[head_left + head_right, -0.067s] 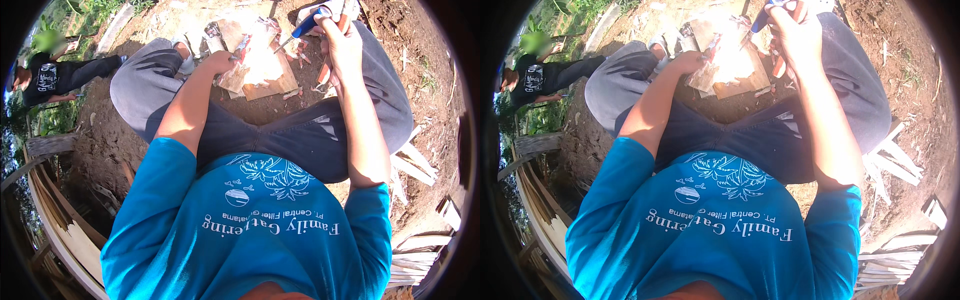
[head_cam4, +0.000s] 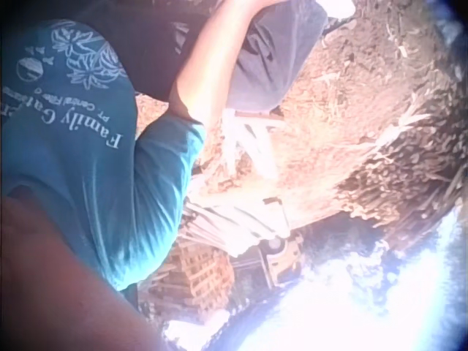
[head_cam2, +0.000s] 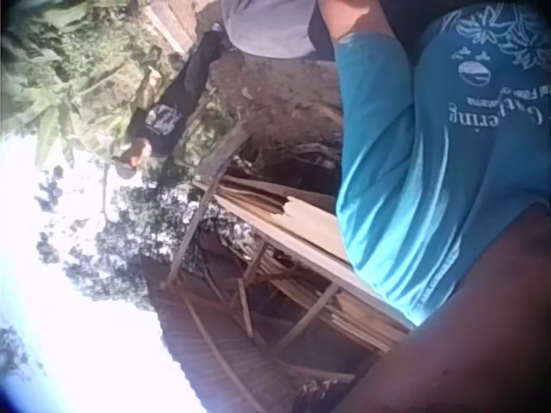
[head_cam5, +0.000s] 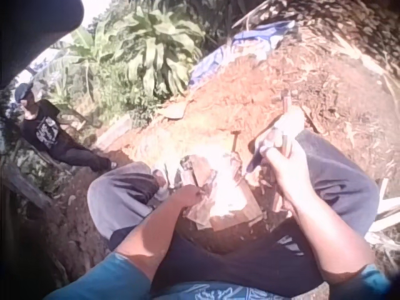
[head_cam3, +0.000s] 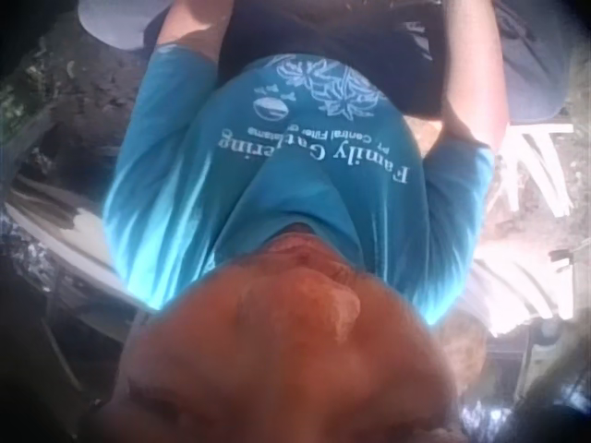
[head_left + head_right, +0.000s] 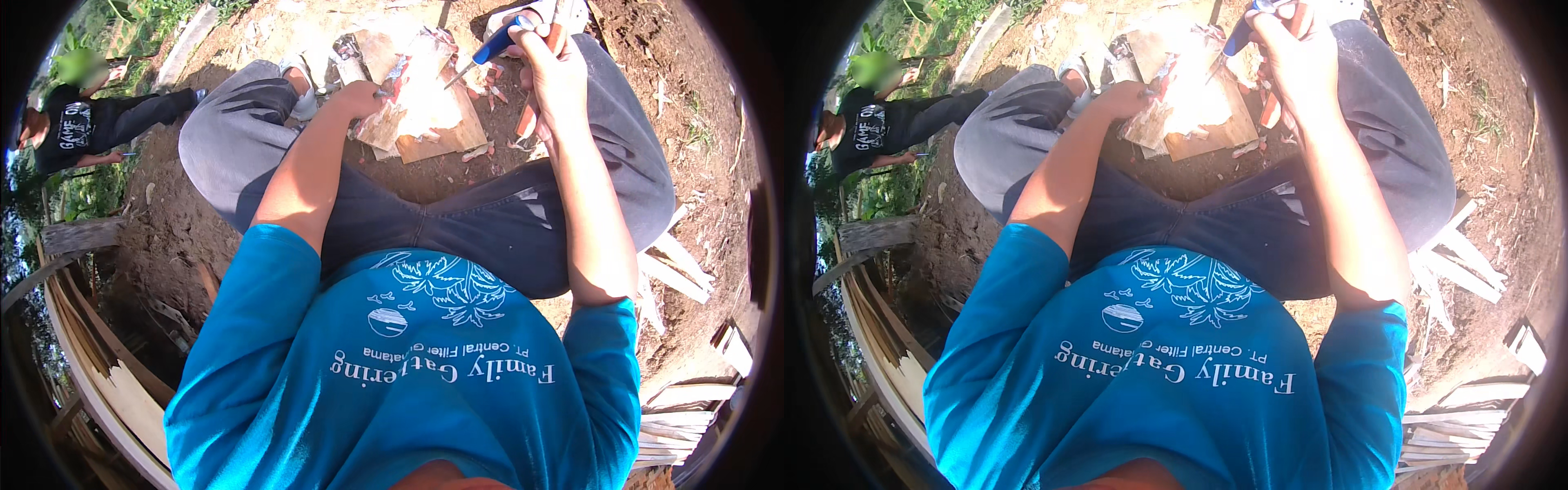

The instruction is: The person carves a piece of wood using a chisel and a small hammer while sitting on the ground.

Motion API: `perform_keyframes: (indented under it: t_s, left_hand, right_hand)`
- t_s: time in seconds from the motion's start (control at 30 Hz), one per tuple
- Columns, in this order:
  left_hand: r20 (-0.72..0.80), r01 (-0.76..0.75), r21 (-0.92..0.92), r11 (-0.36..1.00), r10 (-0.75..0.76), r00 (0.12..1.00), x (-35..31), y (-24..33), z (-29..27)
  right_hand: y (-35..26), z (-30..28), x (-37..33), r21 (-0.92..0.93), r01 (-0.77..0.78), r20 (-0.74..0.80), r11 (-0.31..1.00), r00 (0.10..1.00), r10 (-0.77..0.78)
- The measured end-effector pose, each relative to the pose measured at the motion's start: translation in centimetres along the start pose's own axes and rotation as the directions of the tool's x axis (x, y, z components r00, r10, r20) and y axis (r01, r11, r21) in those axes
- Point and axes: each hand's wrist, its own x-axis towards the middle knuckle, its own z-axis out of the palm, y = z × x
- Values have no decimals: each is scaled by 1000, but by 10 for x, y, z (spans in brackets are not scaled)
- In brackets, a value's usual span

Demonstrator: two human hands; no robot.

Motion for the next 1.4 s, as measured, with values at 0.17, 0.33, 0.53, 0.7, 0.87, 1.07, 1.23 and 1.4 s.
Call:
perform_keyframes:
  t_s: [0.17,0.33,0.53,0.7,0.87,1.07,1.23,1.4]
  left_hand:
    - [-29,40,57,998,-38,999,2,9,0]
    - [-136,96,-81,992,-107,985,-4,14,-9]
    - [-76,81,-86,993,-87,993,3,20,-7]
    - [-67,65,-102,993,-72,995,8,14,-3]
    - [-127,-16,-104,994,3,992,25,2,11]
    - [-130,6,-240,971,-38,991,25,1,13]
    - [-247,88,-88,992,-108,963,26,10,8]
    - [-354,-318,49,947,314,881,23,39,-6]
  right_hand:
    - [27,11,-5,-86,27,113,996,993,-17]
    - [47,14,-3,-66,-17,236,998,971,32]
    - [71,0,4,-198,12,319,980,946,53]
    - [71,-6,6,-197,-25,255,980,964,76]
    - [78,-12,6,-372,-75,234,925,957,172]
    - [78,-20,6,-601,-208,177,772,907,382]
    - [80,-21,4,-605,-116,263,788,905,335]
    - [64,-3,-5,-604,-32,302,797,915,266]
